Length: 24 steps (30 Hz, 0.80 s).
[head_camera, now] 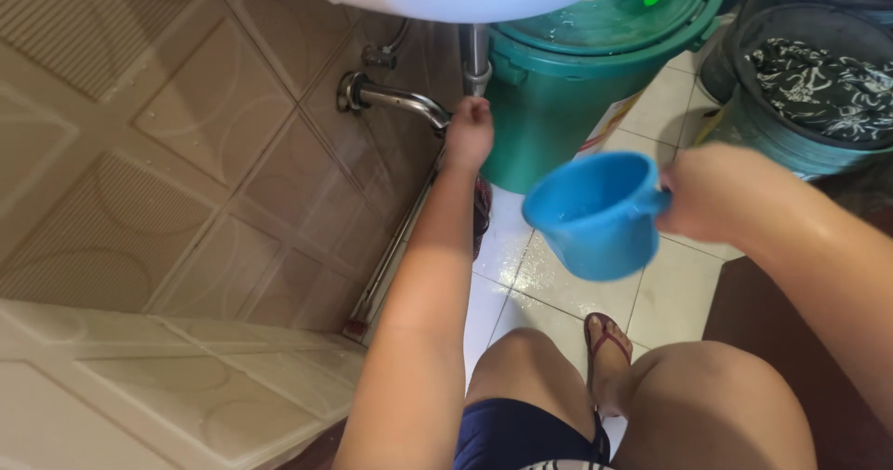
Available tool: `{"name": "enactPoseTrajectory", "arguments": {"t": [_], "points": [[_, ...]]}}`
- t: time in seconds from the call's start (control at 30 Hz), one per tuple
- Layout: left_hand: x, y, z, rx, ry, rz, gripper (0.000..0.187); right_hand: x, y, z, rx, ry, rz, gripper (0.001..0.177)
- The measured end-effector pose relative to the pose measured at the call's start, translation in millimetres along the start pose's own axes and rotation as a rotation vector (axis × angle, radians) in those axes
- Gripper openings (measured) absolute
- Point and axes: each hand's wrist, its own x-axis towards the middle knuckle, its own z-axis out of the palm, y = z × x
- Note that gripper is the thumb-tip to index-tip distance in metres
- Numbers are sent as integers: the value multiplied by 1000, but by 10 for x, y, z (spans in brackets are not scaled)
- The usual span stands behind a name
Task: Cleaning a bathroom sink and checking pipes using a sponge, cloth, and dipper.
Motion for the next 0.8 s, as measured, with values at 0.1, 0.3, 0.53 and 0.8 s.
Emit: {"name": "enactPoseTrajectory", "arguments": {"t": [0.1,0.3,0.53,0.8], "points": [[234,129,-75,-45,53,-50,35,151,-142,-350,-21,18,-3,27],[1415,-279,293,-496,85,-12,61,383,-307,-903,-19,320,-33,30],[1322,-56,236,-611,38,-76,54,438,-205,-774,40,394,-94,31],[450,-486,387,-96,133,84,71,362,87,-108,40,-12,2,33]]}}
